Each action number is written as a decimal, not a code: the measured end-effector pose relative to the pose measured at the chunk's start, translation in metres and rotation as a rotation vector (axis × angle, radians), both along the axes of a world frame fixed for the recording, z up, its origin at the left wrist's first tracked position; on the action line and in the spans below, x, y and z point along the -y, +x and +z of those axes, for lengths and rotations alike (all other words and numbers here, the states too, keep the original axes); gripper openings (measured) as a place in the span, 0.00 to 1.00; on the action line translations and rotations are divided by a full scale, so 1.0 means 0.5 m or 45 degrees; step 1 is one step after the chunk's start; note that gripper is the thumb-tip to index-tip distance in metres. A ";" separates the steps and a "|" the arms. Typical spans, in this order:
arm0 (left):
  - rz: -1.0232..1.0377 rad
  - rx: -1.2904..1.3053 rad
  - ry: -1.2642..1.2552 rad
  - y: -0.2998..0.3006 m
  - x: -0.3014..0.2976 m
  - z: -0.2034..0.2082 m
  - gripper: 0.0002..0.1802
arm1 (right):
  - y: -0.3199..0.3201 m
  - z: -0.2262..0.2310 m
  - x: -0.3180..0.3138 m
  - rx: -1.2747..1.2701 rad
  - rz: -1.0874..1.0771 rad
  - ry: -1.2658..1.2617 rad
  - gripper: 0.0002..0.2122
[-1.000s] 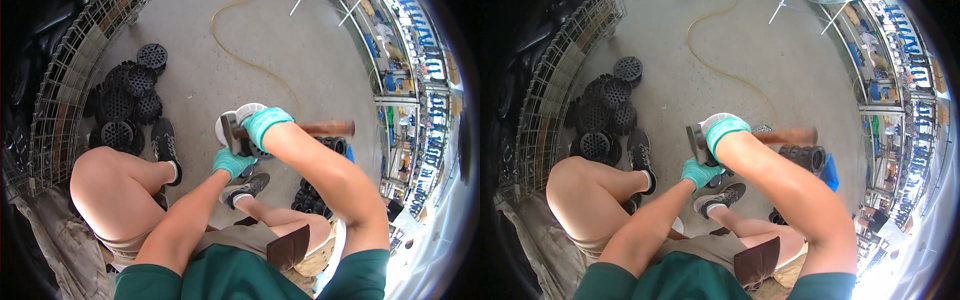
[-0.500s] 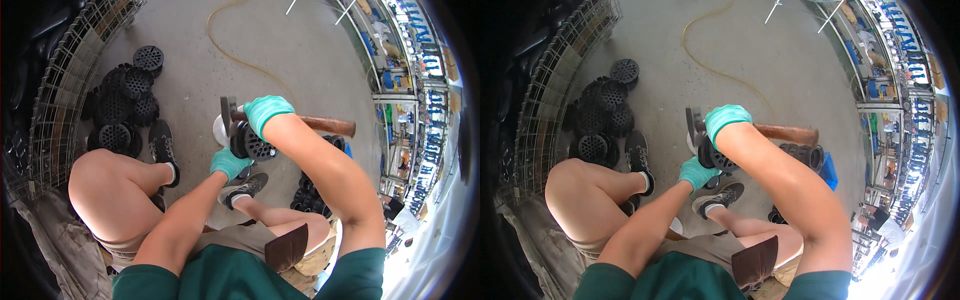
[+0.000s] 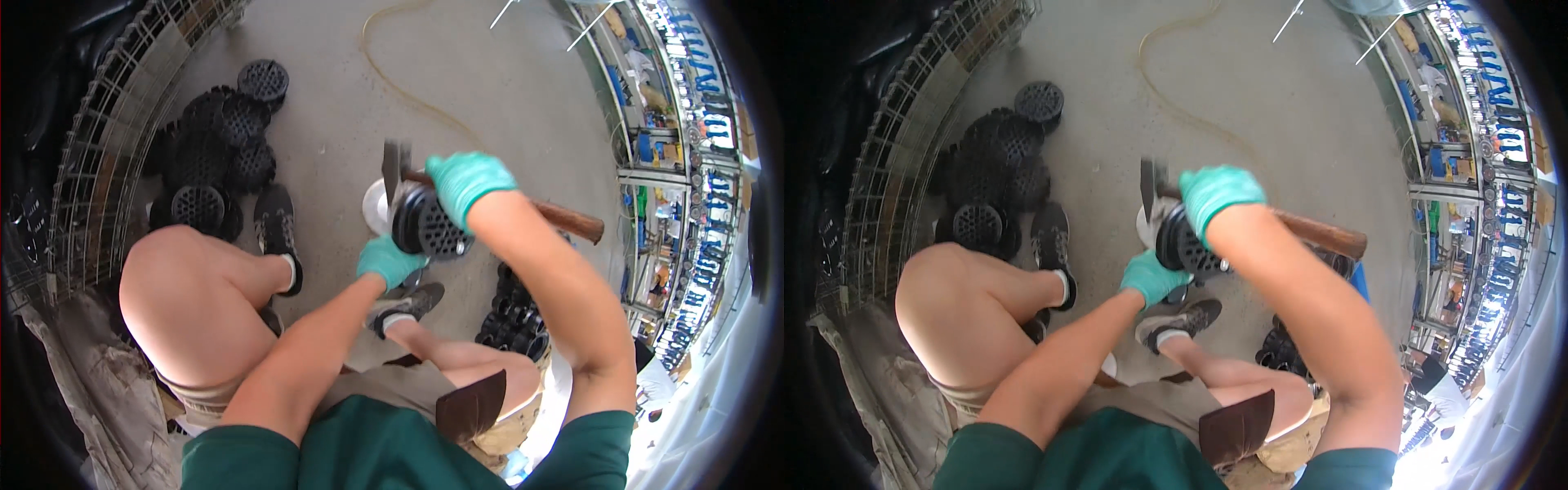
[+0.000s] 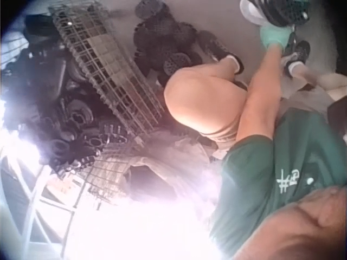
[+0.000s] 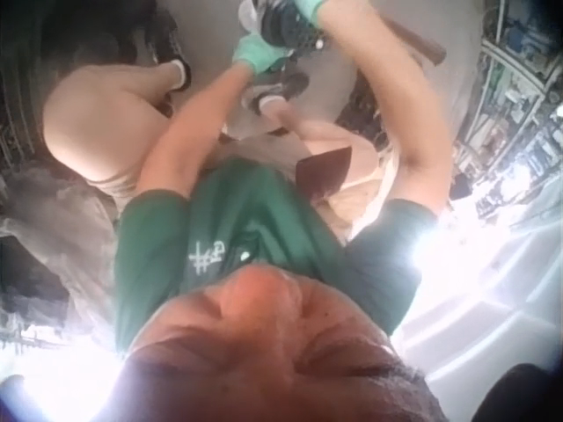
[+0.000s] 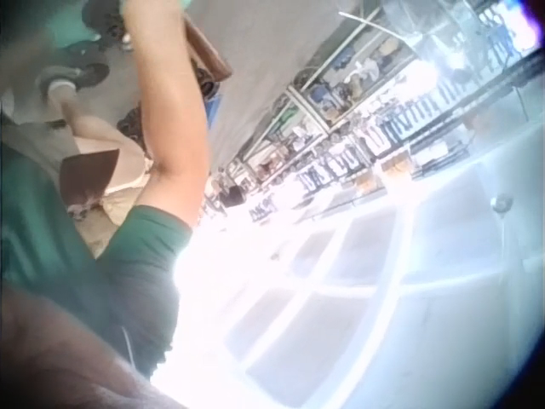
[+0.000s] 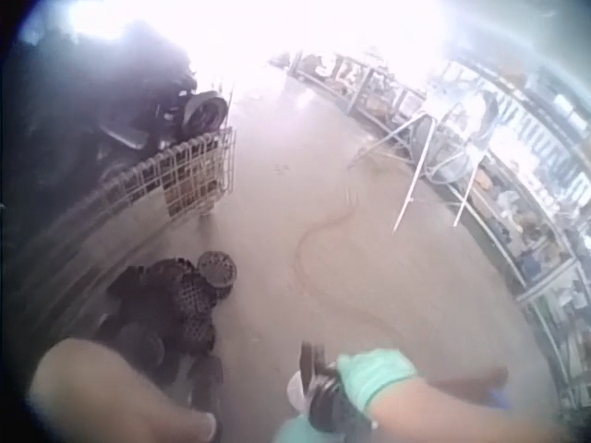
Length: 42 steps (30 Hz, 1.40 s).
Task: The person picks up a black plastic housing from a wire crate, seats a circular grate inside, inserts a screw, and fastens it using a pneumatic screwdriver. The person then takes another small plastic piece and secures it to the assembly using a hammer.
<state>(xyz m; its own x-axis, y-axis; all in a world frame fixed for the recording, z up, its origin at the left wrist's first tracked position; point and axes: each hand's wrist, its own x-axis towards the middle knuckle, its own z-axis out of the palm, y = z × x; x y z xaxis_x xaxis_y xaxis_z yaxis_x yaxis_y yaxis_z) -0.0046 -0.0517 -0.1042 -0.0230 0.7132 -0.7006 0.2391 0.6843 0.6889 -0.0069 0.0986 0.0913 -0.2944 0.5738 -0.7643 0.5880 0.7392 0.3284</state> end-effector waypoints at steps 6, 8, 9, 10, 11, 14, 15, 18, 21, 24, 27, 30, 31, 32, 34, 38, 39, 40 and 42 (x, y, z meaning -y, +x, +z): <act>-0.063 0.018 0.024 -0.005 0.005 -0.014 0.32 | 0.009 0.030 -0.050 -0.183 -0.116 0.267 0.20; -0.054 0.047 0.014 0.010 0.019 -0.006 0.32 | 0.057 -0.038 -0.037 -0.071 -0.112 0.097 0.21; -0.024 0.062 0.016 0.011 0.018 0.003 0.32 | 0.063 -0.052 -0.037 0.025 -0.090 -0.064 0.21; -0.019 0.061 0.023 0.014 0.020 0.004 0.32 | 0.046 -0.053 -0.047 0.062 -0.202 -0.063 0.21; 0.045 0.025 0.049 0.020 0.023 0.005 0.31 | 0.032 -0.050 -0.057 0.100 -0.322 -0.050 0.21; 0.065 0.009 0.044 0.005 0.010 0.001 0.31 | 0.015 0.000 -0.068 -0.065 -0.142 0.100 0.19; 0.014 0.032 0.038 -0.003 0.001 0.001 0.31 | 0.009 0.028 -0.069 -0.116 -0.160 0.146 0.17; 0.025 0.034 0.049 -0.004 0.005 -0.005 0.32 | 0.029 0.046 -0.078 -0.315 -0.105 0.211 0.17; -0.030 0.060 -0.002 0.005 0.008 -0.006 0.33 | 0.037 -0.009 -0.031 0.090 -0.057 0.103 0.14; -0.023 0.069 0.018 0.003 0.002 0.013 0.34 | 0.025 -0.051 -0.013 0.263 -0.126 -0.127 0.17; 0.010 0.111 0.010 -0.003 0.016 0.002 0.33 | 0.009 -0.032 0.004 -0.048 -0.025 0.001 0.14; -0.031 0.054 0.116 0.001 0.009 -0.014 0.30 | 0.009 0.024 -0.029 -0.235 0.017 0.269 0.14; -0.041 0.060 0.120 0.002 0.006 -0.011 0.30 | 0.014 0.041 -0.044 -0.314 0.028 0.322 0.12; -0.045 0.088 0.102 0.002 0.003 -0.008 0.30 | 0.016 0.067 -0.043 -0.324 0.045 0.337 0.13; -0.032 0.106 0.099 0.003 0.003 -0.002 0.31 | 0.033 0.069 -0.047 -0.282 0.017 0.327 0.12; 0.023 0.114 0.126 0.014 0.011 -0.014 0.31 | 0.053 0.001 -0.037 -0.074 -0.114 0.155 0.12; -0.023 0.044 0.104 0.020 0.014 -0.012 0.32 | 0.053 -0.004 -0.038 0.009 -0.151 -0.023 0.13; -0.066 -0.026 0.077 0.022 0.015 -0.009 0.32 | 0.041 0.016 -0.037 0.101 -0.013 -0.115 0.14; 0.006 0.039 0.104 0.015 0.009 -0.008 0.32 | 0.045 0.010 -0.048 0.037 -0.009 0.017 0.14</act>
<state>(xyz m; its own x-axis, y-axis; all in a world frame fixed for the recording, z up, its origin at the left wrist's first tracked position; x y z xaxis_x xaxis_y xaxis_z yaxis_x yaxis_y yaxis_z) 0.0030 -0.0564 -0.1084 -0.0056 0.7682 -0.6402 0.2139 0.6263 0.7497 0.0155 0.1227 0.0964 -0.2681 0.5858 -0.7648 0.5830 0.7307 0.3554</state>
